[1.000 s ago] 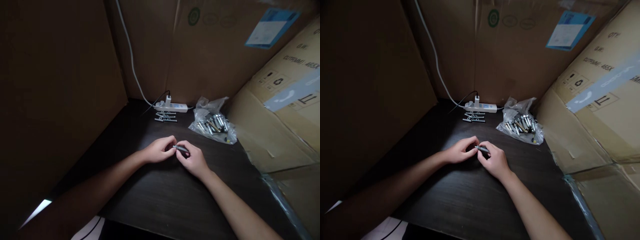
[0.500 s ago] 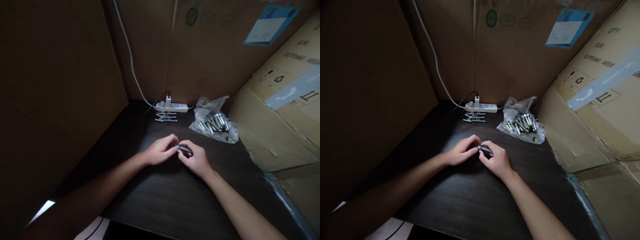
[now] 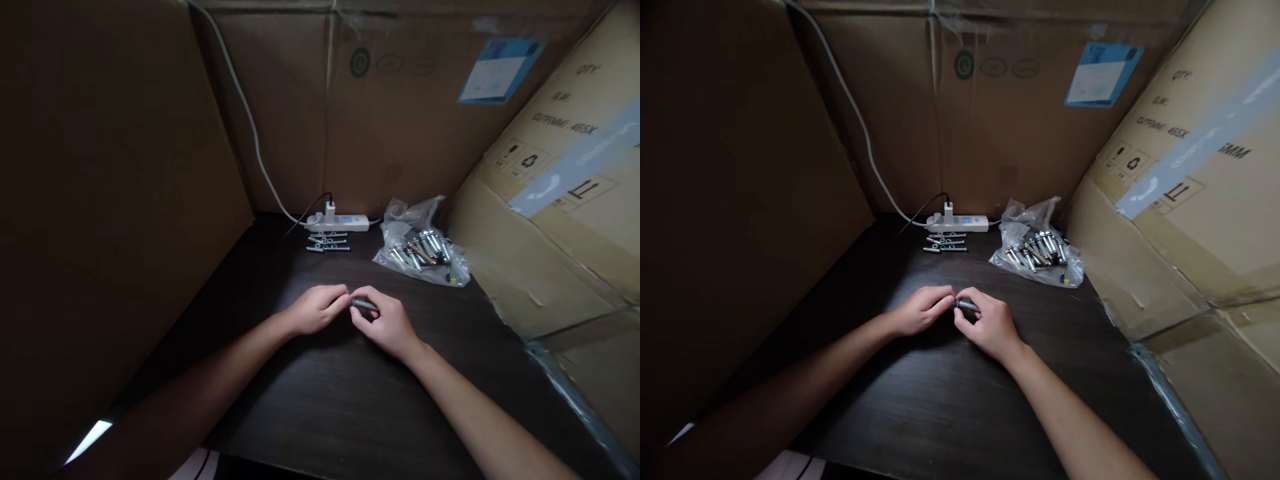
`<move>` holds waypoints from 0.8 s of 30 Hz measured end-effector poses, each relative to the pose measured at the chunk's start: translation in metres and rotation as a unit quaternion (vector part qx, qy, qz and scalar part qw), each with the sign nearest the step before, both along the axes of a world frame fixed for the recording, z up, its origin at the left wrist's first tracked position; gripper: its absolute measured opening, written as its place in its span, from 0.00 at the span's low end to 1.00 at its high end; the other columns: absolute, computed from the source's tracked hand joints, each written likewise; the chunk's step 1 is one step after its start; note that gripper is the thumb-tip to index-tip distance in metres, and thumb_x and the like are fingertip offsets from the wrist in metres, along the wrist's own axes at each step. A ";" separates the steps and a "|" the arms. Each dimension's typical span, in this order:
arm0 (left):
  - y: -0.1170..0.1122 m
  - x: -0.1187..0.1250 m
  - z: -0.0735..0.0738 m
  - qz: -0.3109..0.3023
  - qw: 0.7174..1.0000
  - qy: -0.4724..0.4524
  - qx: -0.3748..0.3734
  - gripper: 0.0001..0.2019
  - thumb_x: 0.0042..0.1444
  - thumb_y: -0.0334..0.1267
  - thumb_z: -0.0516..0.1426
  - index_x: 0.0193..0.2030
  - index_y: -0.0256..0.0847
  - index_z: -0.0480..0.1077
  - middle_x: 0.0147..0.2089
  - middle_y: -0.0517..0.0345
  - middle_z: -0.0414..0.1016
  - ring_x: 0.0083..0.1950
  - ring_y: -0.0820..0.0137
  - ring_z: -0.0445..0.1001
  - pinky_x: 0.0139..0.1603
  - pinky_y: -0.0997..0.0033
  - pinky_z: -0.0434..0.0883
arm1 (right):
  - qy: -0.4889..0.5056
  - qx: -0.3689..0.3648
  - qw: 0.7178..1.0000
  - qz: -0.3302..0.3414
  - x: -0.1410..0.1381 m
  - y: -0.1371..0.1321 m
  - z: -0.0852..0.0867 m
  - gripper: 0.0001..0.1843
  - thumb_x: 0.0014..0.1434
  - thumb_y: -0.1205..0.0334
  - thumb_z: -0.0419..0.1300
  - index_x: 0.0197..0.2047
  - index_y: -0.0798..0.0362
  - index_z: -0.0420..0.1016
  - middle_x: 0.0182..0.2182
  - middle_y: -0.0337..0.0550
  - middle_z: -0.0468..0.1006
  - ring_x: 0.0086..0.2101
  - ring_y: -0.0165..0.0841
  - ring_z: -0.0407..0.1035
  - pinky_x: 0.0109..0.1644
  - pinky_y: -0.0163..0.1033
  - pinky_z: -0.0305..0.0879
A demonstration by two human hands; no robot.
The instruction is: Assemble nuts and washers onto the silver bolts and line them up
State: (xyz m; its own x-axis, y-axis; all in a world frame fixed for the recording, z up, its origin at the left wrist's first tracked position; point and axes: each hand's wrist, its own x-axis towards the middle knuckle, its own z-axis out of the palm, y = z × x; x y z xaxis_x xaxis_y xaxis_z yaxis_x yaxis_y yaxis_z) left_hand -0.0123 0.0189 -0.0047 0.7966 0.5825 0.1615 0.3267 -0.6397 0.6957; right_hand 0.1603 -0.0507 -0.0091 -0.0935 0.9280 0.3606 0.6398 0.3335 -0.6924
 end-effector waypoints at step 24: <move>-0.002 -0.001 0.003 0.055 0.998 -0.027 0.016 0.12 0.64 0.40 0.43 0.38 0.39 0.64 0.35 0.59 0.68 0.36 0.72 0.65 0.37 0.74 0.63 | -0.019 0.003 1.000 -0.011 0.000 0.002 -0.001 0.07 0.52 0.63 0.56 0.37 0.50 0.71 0.28 0.37 0.74 0.27 0.29 0.68 0.27 0.30 0.64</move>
State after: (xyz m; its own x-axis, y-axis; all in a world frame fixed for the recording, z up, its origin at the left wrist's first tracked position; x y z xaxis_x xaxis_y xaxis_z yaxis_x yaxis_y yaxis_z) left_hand -0.0134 0.0168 -0.0017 0.7172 0.6604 0.2223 0.3593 -0.6238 0.6941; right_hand 0.1605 -0.0487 -0.0101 -0.0871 0.9279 0.3625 0.6728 0.3231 -0.6655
